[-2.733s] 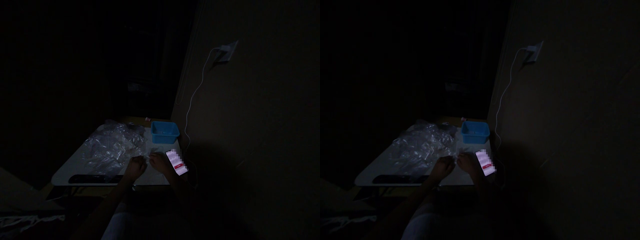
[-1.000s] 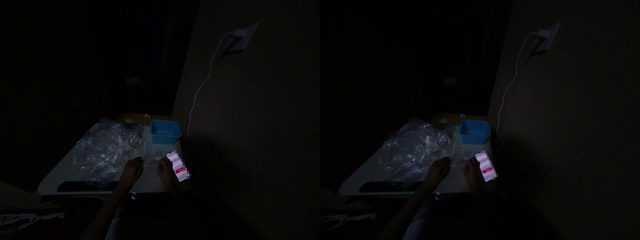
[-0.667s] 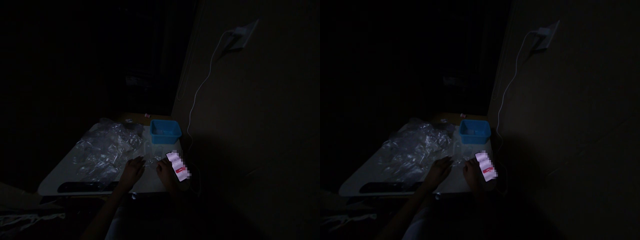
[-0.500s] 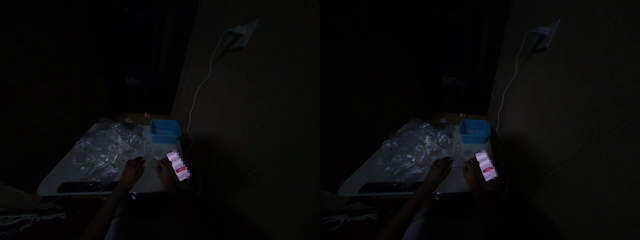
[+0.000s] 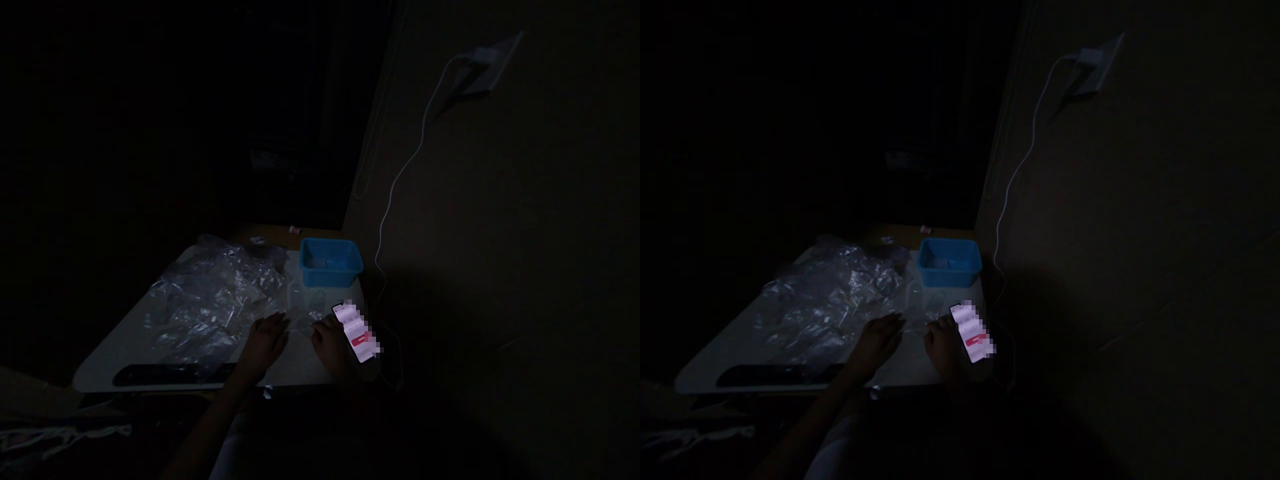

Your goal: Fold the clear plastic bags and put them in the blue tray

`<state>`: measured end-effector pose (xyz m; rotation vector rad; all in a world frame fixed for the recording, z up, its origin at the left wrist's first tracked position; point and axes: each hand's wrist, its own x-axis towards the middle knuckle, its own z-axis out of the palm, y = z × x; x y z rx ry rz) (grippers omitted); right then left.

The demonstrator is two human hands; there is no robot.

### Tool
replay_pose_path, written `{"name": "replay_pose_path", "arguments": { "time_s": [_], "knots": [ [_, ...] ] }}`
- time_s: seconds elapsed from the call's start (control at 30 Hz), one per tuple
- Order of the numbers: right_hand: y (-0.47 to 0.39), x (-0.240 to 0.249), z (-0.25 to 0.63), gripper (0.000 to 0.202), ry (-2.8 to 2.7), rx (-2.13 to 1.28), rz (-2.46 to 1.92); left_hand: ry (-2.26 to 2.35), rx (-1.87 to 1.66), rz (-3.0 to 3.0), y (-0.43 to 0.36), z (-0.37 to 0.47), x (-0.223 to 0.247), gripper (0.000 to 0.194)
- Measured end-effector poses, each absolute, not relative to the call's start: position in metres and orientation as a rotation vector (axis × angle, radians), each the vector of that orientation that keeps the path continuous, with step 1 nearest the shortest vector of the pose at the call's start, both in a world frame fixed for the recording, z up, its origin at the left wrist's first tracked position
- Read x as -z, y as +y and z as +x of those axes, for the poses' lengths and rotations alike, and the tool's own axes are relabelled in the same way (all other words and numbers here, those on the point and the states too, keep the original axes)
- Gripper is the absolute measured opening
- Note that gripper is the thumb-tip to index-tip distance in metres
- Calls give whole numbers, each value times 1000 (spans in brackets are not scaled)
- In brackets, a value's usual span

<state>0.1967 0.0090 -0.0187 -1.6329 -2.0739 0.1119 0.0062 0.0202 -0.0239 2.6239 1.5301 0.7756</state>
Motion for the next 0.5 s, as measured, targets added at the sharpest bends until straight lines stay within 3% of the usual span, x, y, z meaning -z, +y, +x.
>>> {"name": "replay_pose_path", "arguments": {
  "time_s": [0.5],
  "knots": [
    [10,21,196,19,-2043,-109,-1636,1508,-761,2629,20,8,23,32]
  ]
}}
